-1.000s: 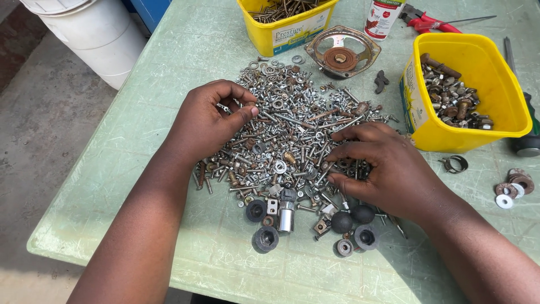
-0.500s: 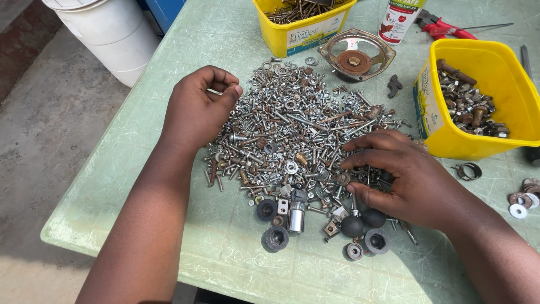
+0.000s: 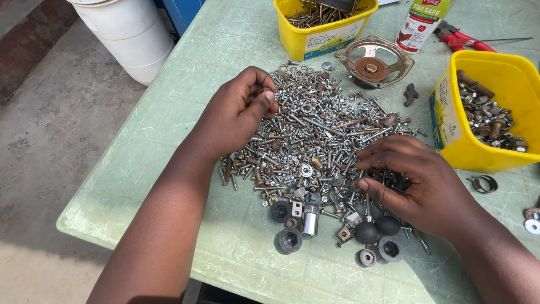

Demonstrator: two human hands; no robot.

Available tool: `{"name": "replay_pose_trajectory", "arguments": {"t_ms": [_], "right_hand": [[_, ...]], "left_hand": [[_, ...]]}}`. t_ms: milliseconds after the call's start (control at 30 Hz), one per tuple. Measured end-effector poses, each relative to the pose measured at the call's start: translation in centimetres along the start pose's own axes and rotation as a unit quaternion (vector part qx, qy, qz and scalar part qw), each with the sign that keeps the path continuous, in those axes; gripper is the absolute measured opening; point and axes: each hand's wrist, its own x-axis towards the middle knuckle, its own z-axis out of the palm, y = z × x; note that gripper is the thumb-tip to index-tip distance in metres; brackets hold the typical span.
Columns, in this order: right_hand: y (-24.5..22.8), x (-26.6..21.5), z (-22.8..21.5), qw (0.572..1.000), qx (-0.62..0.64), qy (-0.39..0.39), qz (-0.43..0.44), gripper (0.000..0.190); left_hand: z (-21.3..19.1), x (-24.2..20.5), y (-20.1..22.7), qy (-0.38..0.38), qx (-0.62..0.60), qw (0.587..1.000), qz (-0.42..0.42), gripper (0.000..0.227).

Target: The person sorts a mixed pile of metal fasteners on a table, picking up individual screws, bolts, and washers by hand and placing selected items into a yellow container. The hands repeatedly sift through the pile, separate pieces, and transfer them to the container.

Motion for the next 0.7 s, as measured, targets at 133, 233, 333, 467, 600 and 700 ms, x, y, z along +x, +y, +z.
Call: {"name": "replay_pose_trajectory", "arguments": {"t_ms": [133,233,333,467,600,700], "right_hand": [[-0.1,0.1,0.3,1.0,0.006,0.008,-0.012,0.022],[0.0,0.2,0.5,1.0,-0.003,0.01,-0.009,0.023],[0.0,0.4,0.7,1.0,-0.011,0.005,-0.005,0.021],[-0.1,0.4,0.8,1.0,-0.008,-0.003,0.015,0.021],[0.3,0.3,0.9,1.0,-0.01,-0.008,0.022,0.021],[0.0,0.3,0.9,0.999,-0.002,-0.009,0.035,0.021]], "left_hand": [[0.1,-0.1,0.6,0.003,-0.003,1.0,0.014,0.007],[0.0,0.0,1.0,0.051,0.005,0.999,-0.01,0.006],[-0.4,0.1,1.5,0.11,0.106,0.975,-0.161,0.008],[-0.8,0.0,1.6,0.075,0.135,0.962,-0.224,0.01],[-0.8,0.0,1.6,0.062,0.121,0.968,-0.209,0.014],[-0.6,0.1,1.3,0.058,0.109,0.974,-0.191,0.018]]}}
